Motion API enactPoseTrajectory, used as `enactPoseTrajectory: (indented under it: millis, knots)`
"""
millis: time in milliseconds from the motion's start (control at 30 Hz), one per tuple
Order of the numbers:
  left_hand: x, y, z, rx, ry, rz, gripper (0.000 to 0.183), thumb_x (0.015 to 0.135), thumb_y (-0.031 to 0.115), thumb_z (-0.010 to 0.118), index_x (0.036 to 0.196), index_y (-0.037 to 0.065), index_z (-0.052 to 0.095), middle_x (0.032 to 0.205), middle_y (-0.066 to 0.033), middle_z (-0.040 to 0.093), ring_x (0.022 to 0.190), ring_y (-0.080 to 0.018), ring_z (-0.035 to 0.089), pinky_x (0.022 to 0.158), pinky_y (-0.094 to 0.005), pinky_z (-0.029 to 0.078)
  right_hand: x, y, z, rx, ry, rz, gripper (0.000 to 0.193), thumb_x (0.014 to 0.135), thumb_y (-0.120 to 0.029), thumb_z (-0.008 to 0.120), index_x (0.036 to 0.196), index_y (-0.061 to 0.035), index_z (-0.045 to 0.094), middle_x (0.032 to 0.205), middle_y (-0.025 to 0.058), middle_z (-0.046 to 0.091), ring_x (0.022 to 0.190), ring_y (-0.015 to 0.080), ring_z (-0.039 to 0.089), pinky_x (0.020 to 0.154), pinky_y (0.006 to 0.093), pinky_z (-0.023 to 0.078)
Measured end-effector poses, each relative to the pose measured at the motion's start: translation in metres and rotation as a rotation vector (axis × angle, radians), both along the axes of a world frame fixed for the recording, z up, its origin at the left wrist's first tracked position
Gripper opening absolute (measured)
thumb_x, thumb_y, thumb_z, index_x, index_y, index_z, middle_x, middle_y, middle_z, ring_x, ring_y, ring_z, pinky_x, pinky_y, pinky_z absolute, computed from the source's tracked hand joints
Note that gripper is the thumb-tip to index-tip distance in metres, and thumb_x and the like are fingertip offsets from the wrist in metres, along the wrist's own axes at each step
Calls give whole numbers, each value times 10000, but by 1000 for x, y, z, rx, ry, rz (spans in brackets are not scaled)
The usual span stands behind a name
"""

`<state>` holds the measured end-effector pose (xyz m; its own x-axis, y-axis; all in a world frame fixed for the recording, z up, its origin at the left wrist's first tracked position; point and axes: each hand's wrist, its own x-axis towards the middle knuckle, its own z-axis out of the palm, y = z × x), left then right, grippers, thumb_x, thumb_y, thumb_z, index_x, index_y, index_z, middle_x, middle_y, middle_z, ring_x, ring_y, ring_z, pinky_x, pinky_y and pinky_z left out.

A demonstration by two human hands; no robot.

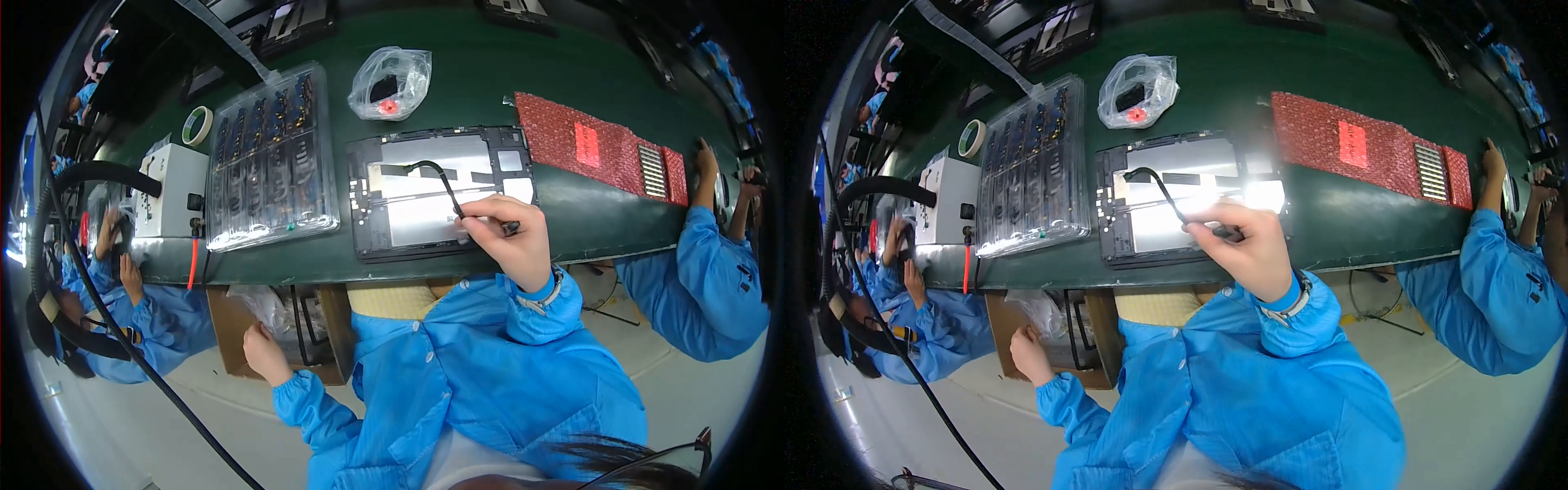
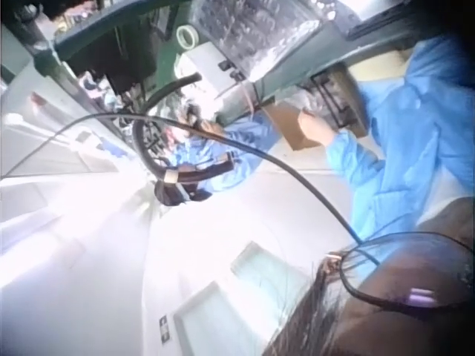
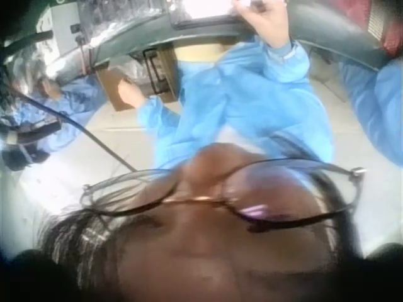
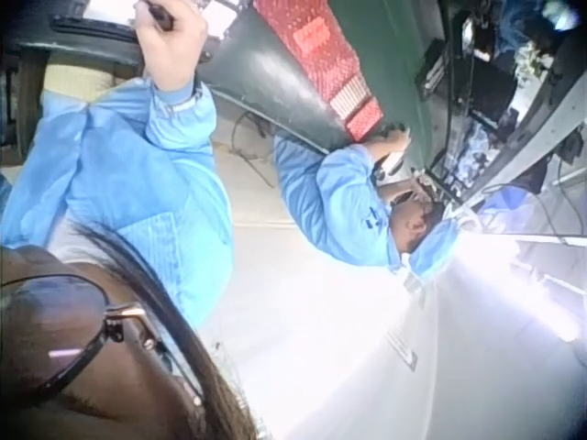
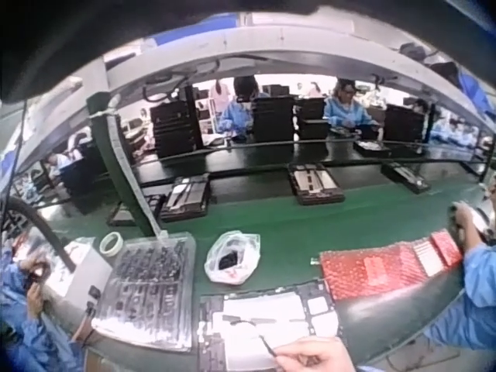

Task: The person assembles internal components into a tablet chassis by hand, installing a battery, ribbon cables, and adhesive tape, then securing a tablet screen to the chassis.

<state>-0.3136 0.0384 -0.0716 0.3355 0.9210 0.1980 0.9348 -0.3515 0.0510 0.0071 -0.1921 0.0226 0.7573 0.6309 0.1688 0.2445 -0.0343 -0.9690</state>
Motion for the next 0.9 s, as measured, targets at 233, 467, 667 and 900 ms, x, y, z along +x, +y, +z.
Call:
enactPoseTrajectory:
  millis: [233,467,667,900]
  knots:
    - [112,-42,99,58,-757,-497,190,814,-23,506,967,-7,617,947,-132,627,771,-231,615,661,-310,490,-7,-3,5,-15,91,92,142,732,49,606,863,18,650,809,66,648,566,14,412,503,166,304]
    - [218,-90,116,-180,-969,-883,361,702,-18,674,1051,12,586,928,-116,634,750,-223,620,543,-282,494,-16,-9,6,107,93,103,146,721,47,621,860,16,654,805,73,653,571,16,444,486,162,306]
    - [227,-99,116,-82,-993,-973,255,653,-27,706,895,20,638,801,-110,639,680,-246,620,587,-297,488,-13,-23,8,48,38,121,183,752,18,612,933,3,639,811,84,654,689,110,597,580,210,439]
    - [223,-101,122,-149,-1016,-1052,212,652,-56,694,846,18,654,779,-108,639,667,-190,610,568,-257,475,-10,-5,33,110,-65,114,223,730,22,631,952,-4,630,838,57,621,562,41,437,456,184,282]
